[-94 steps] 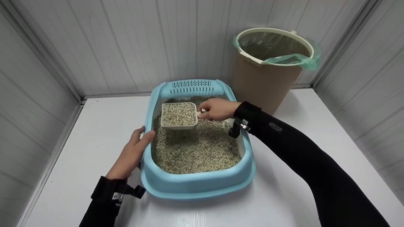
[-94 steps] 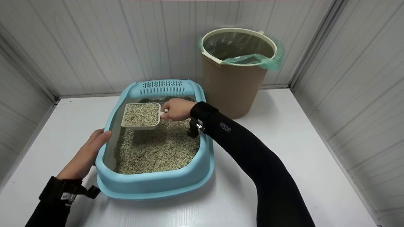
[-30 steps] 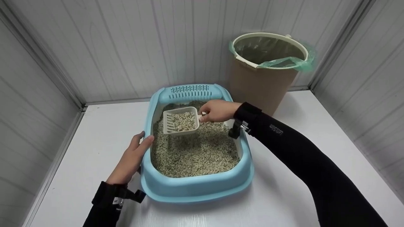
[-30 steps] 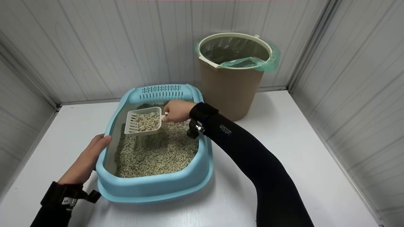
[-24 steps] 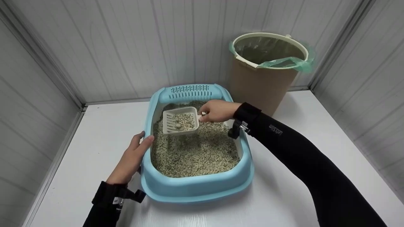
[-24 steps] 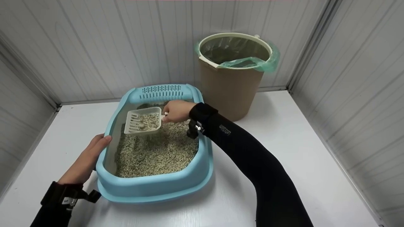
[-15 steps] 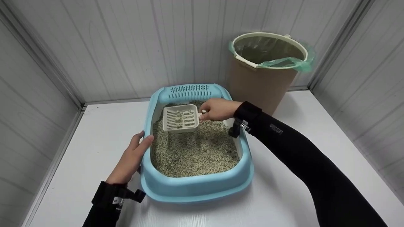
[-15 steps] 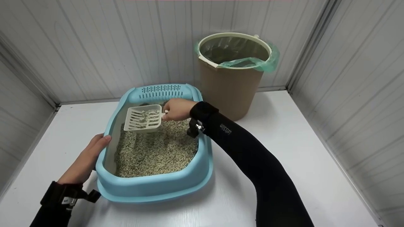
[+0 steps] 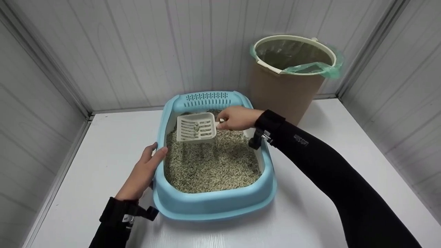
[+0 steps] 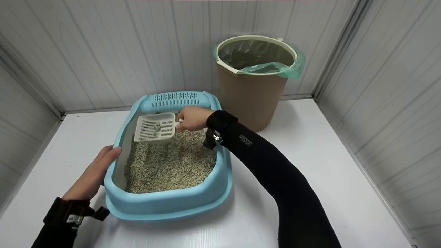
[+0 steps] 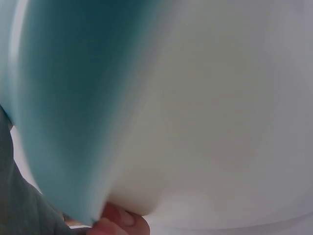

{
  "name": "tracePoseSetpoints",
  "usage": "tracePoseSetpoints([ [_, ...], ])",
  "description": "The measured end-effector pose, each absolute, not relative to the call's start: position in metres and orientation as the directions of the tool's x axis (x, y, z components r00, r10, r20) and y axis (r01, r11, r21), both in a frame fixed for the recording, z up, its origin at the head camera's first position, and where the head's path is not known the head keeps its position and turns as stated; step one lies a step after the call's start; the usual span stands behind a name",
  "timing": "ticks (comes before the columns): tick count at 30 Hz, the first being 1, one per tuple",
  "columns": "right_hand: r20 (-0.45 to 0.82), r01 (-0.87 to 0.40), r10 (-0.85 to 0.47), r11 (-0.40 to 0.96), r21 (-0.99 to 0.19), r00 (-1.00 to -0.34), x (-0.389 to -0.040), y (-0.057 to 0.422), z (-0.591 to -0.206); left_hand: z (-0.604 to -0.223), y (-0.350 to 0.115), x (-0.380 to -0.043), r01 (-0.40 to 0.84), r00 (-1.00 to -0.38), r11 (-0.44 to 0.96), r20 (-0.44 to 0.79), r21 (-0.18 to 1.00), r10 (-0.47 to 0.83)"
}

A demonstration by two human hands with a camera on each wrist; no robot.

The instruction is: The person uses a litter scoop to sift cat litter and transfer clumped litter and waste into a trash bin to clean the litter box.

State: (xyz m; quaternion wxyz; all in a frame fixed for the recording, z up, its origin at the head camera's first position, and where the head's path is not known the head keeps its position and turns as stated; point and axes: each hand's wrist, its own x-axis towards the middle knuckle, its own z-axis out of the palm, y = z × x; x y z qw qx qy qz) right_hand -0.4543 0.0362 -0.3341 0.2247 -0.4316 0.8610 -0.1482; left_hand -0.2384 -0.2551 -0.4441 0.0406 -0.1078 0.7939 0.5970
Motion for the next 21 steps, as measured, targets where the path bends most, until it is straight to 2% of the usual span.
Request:
tracePoseSetpoints([
  [10,-0.26,-0.64,-0.789,0.606,-0.472,-0.556,-0.455,0.046,-0.319,-0.444,-0.254,-0.24,-0.219,-0.973,0.266,-0.192,0.939,-0.126],
  [21,-0.195,-0.615,-0.765,0.618,-0.489,-0.614,-0.454,0.07,-0.268,-0.444,-0.256,-0.241,-0.215,-0.975,0.262,-0.189,0.941,-0.121],
])
